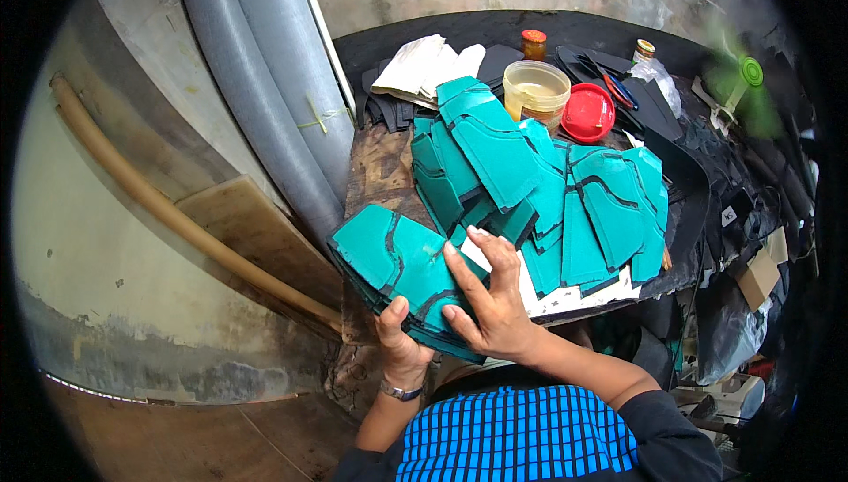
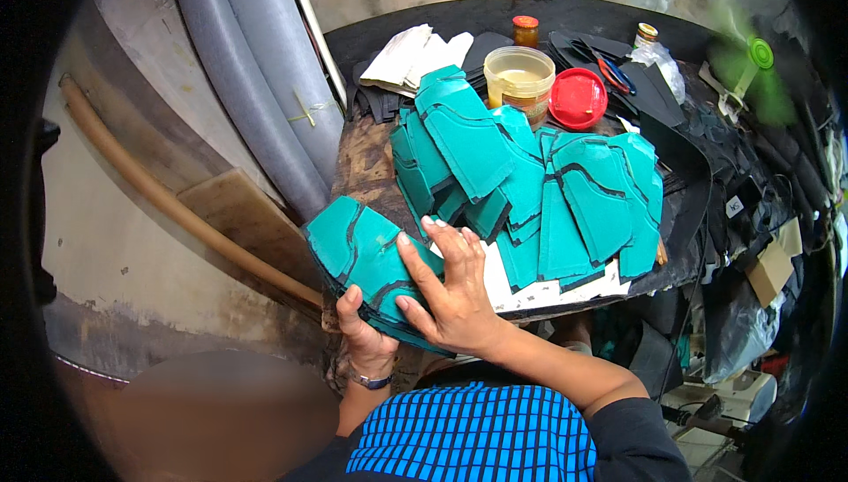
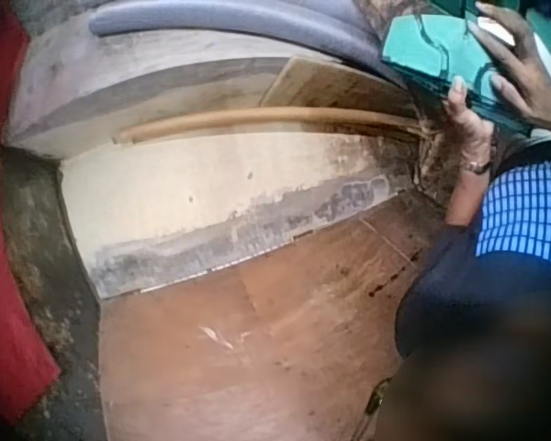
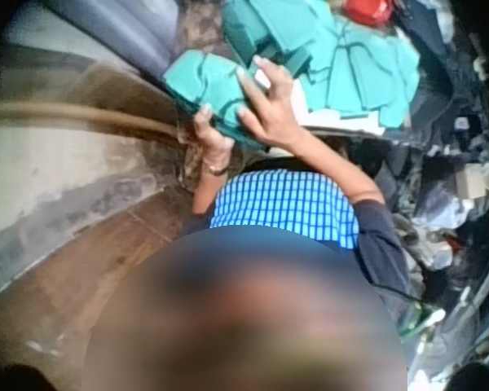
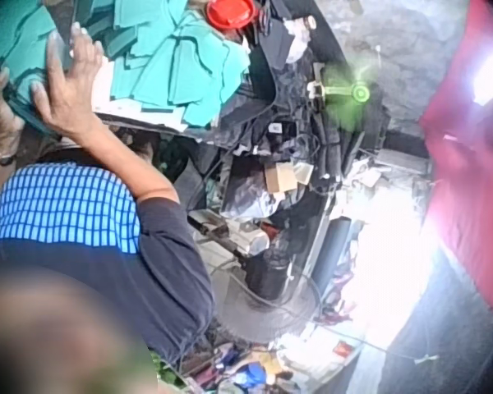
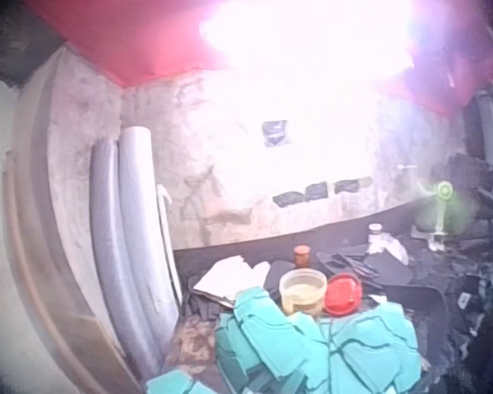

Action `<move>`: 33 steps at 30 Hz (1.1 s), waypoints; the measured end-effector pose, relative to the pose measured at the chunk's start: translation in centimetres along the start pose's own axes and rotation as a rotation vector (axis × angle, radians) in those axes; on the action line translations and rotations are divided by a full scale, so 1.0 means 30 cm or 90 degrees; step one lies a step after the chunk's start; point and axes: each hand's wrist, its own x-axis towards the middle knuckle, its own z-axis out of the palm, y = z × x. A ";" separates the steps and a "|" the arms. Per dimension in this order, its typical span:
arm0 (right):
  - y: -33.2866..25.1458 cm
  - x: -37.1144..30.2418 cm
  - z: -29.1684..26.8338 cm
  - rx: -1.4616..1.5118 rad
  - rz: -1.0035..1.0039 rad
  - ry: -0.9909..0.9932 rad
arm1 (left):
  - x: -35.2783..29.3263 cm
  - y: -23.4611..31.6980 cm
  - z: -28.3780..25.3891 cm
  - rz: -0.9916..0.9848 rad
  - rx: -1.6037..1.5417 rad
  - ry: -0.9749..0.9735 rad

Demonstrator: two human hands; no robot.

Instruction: The person repeatedly picks up teal fabric pieces, aligns them, and trims edges with scissors. They then unfold a white fabric, cut a strip, and continue trimming the white fabric while stacking the cut pieces on the table.

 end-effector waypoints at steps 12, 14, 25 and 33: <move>0.041 0.082 -0.071 0.147 0.033 -0.066 | -0.005 -0.011 -0.034 0.021 0.039 -0.038; 0.068 0.116 -0.100 0.146 0.014 -0.139 | -0.011 -0.005 -0.034 0.006 0.047 -0.050; 0.111 0.081 -0.035 0.342 -0.023 -0.105 | -0.020 -0.001 -0.013 -0.053 0.034 -0.061; 0.059 0.068 -0.061 0.200 -0.077 -0.022 | -0.014 -0.020 0.007 -0.036 -0.047 -0.023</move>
